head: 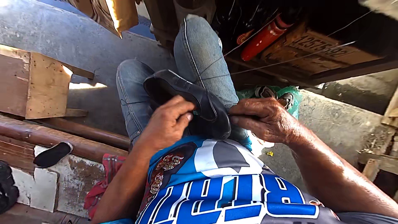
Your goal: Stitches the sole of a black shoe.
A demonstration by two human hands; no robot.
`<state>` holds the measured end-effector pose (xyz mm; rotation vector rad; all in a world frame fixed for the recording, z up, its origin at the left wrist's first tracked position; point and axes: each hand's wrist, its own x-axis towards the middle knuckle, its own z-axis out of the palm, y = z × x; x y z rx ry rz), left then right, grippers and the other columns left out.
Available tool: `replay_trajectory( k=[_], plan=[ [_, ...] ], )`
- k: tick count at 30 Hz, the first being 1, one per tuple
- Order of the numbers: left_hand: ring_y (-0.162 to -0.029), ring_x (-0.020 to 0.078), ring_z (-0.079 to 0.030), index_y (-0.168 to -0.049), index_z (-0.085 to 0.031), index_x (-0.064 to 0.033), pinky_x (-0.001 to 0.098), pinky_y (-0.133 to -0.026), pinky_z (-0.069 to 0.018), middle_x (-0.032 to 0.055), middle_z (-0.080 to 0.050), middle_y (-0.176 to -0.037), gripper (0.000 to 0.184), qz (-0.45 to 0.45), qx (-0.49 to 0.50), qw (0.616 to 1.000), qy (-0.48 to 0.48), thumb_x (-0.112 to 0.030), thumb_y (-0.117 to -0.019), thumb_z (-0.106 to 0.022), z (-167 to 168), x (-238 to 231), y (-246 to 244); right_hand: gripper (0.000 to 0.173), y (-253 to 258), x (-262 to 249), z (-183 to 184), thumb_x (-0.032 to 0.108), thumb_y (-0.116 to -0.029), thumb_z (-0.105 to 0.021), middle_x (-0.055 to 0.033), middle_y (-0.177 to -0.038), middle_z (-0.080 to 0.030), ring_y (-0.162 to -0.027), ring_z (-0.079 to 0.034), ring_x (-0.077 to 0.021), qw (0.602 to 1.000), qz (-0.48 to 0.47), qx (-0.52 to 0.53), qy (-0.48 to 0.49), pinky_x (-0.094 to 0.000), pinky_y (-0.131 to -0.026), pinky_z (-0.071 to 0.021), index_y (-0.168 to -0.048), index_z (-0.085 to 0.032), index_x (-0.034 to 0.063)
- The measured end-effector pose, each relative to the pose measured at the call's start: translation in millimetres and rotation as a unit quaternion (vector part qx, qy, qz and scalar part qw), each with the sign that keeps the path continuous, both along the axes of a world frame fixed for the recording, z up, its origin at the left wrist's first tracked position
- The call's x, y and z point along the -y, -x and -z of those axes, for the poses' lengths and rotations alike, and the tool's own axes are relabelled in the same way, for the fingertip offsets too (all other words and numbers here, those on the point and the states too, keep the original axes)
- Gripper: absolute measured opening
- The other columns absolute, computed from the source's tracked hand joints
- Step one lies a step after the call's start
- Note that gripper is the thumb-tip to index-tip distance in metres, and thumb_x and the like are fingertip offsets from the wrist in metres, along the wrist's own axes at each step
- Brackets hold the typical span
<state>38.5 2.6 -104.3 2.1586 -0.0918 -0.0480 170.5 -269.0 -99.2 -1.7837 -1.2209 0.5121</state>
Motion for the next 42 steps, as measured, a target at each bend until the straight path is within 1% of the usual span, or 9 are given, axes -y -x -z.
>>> replay_trajectory(
  k=[5,9,12,17,22,26,31,34,42],
  plan=[
    [-0.097,0.0098,-0.064,-0.091,-0.075,-0.0126,0.0341,-0.087,-0.0544,0.0003,-0.068,-0.096,0.017,0.042,-0.046,0.998,-0.009,-0.020,-0.0972,-0.062,18.4,0.7,-2.3,0.021,2.8,2.6,2.4,0.017,-0.0982,-0.059,0.0041,-0.088,-0.071,-0.082,-0.065,0.0000,1.000,-0.001,0.001,0.016,-0.0194,-0.072,-0.0556,-0.100,-0.077,0.0067],
    [-0.106,0.0133,-0.062,-0.093,-0.074,-0.0118,0.0373,-0.095,-0.0504,0.0026,-0.068,-0.102,0.021,0.059,-0.054,0.996,-0.047,-0.022,-0.0999,-0.057,18.2,-2.0,-1.4,0.023,4.1,-0.4,0.6,0.021,-0.1010,-0.058,0.0043,-0.087,-0.069,-0.080,-0.063,0.0007,0.999,-0.002,0.007,0.034,-0.0183,-0.069,-0.0526,-0.102,-0.078,0.0090],
    [-0.099,0.0187,-0.060,-0.091,-0.071,-0.0103,0.0405,-0.089,-0.0505,0.0051,-0.062,-0.096,0.023,0.054,-0.008,0.995,-0.086,-0.022,-0.1005,-0.054,18.8,1.6,0.0,0.022,1.5,1.0,-0.1,0.020,-0.1002,-0.058,0.0041,-0.089,-0.071,-0.083,-0.065,0.0009,0.999,-0.003,0.015,0.032,-0.0175,-0.072,-0.0539,-0.102,-0.078,0.0090],
    [-0.120,0.0214,-0.060,-0.122,-0.069,-0.0106,0.0516,-0.102,-0.0447,0.0052,-0.069,-0.117,0.032,0.125,-0.044,0.989,-0.066,-0.024,-0.1031,-0.047,21.5,-8.8,5.6,0.022,0.1,5.2,2.1,0.018,-0.0988,-0.059,0.0038,-0.087,-0.070,-0.081,-0.064,0.0002,0.999,0.003,0.017,0.027,-0.0185,-0.071,-0.0537,-0.101,-0.078,0.0079],
    [-0.110,0.0217,-0.061,-0.101,-0.075,-0.0131,0.0458,-0.098,-0.0491,0.0066,-0.067,-0.106,0.021,0.112,-0.019,0.989,-0.094,-0.026,-0.1000,-0.059,25.4,-7.5,2.4,0.022,0.7,3.4,1.6,0.020,-0.0985,-0.059,0.0047,-0.089,-0.071,-0.082,-0.064,0.0008,0.999,0.002,0.023,0.033,-0.0184,-0.071,-0.0542,-0.101,-0.078,0.0093],
    [-0.111,0.0175,-0.061,-0.098,-0.075,-0.0141,0.0438,-0.099,-0.0478,0.0039,-0.067,-0.109,0.020,0.114,-0.005,0.991,-0.068,-0.026,-0.0998,-0.059,27.2,-10.5,-0.1,0.021,-0.8,4.7,1.2,0.018,-0.0977,-0.060,0.0044,-0.090,-0.071,-0.083,-0.065,0.0011,1.000,0.003,0.005,0.029,-0.0173,-0.073,-0.0550,-0.101,-0.078,0.0078],
    [-0.117,0.0192,-0.061,-0.123,-0.071,-0.0140,0.0459,-0.103,-0.0474,0.0048,-0.068,-0.118,0.030,0.085,-0.010,0.992,-0.088,-0.031,-0.1015,-0.057,27.4,-11.3,5.6,0.020,-4.0,5.8,4.7,0.016,-0.0972,-0.060,0.0038,-0.091,-0.072,-0.086,-0.066,0.0010,1.000,0.005,-0.011,0.023,-0.0170,-0.076,-0.0559,-0.101,-0.078,0.0070],
    [-0.119,0.0227,-0.059,-0.125,-0.073,-0.0175,0.0488,-0.102,-0.0471,0.0080,-0.064,-0.124,0.033,0.048,0.020,0.991,-0.121,-0.034,-0.1025,-0.056,32.4,-7.5,13.3,0.020,-4.4,6.7,6.5,0.016,-0.0968,-0.060,0.0036,-0.092,-0.073,-0.086,-0.066,0.0011,1.000,0.007,-0.006,0.016,-0.0166,-0.077,-0.0560,-0.101,-0.078,0.0065],
    [-0.105,0.0167,-0.061,-0.096,-0.075,-0.0118,0.0411,-0.097,-0.0479,0.0015,-0.067,-0.100,0.015,0.028,0.029,0.998,-0.049,-0.023,-0.0969,-0.066,29.0,-8.6,13.2,0.021,-3.9,9.1,4.1,0.013,-0.0969,-0.059,0.0009,-0.092,-0.073,-0.086,-0.067,-0.0004,1.000,0.000,-0.010,0.003,-0.0174,-0.077,-0.0570,-0.102,-0.077,0.0031]
  ],
)
